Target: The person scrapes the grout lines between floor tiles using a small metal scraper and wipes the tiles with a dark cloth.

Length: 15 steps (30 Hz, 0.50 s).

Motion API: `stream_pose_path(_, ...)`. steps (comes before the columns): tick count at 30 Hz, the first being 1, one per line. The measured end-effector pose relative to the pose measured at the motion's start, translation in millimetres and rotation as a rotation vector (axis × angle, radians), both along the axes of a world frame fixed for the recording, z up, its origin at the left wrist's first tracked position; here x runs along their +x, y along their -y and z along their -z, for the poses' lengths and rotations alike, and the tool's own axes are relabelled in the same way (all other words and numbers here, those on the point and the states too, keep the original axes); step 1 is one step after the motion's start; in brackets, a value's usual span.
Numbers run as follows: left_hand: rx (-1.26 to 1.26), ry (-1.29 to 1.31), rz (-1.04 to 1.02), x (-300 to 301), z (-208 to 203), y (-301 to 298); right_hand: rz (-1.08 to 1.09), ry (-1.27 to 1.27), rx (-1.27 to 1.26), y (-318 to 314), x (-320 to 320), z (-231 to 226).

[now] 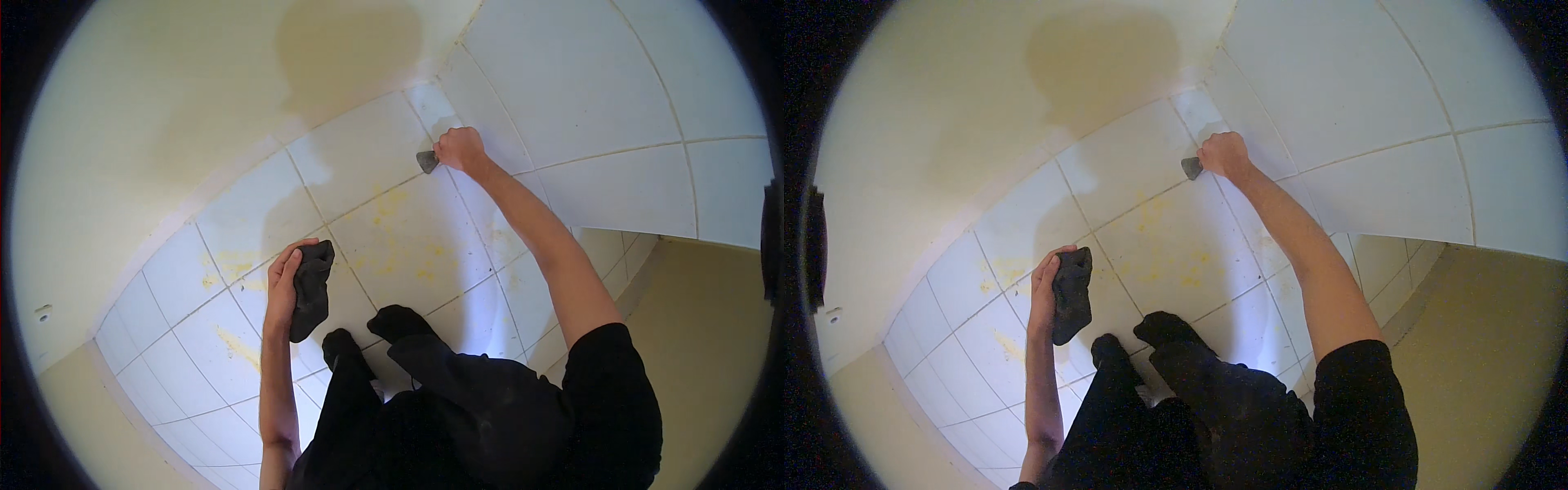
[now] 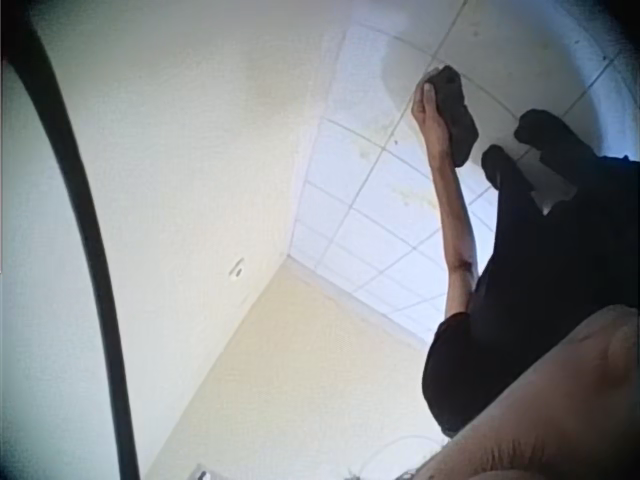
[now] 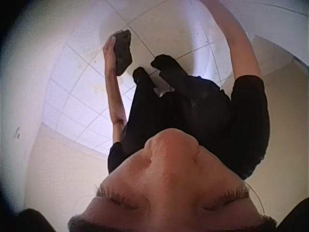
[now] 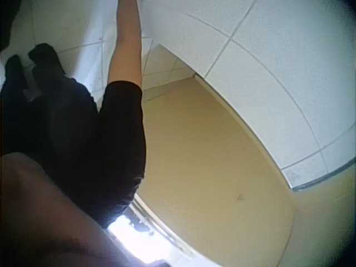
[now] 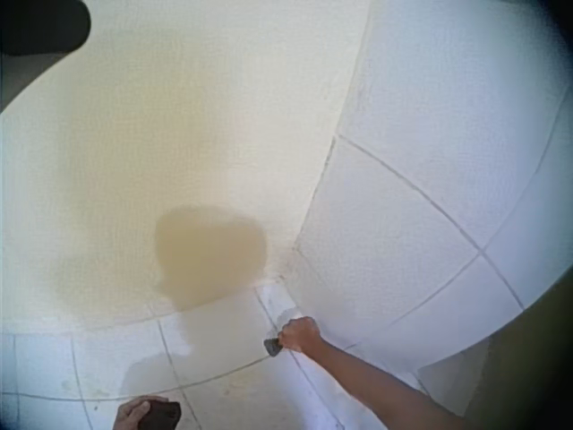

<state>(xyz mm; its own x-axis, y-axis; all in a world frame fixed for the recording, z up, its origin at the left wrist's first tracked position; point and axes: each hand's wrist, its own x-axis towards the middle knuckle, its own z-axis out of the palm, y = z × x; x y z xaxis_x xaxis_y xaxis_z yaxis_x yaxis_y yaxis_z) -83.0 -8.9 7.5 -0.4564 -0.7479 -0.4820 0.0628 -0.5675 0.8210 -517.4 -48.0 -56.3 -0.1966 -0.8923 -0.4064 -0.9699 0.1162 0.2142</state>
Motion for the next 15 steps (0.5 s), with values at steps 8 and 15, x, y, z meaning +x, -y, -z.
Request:
stream_pose_path(8,0.02,-0.016,-0.019,3.3,3.4,1.3,-0.058,-0.02,-0.188,-5.4,-13.9,11.5)
stream_pose_path(15,-0.001,0.005,-0.016,5.4,4.7,-0.7,-0.298,-0.068,-0.14,10.4,-17.8,-4.1)
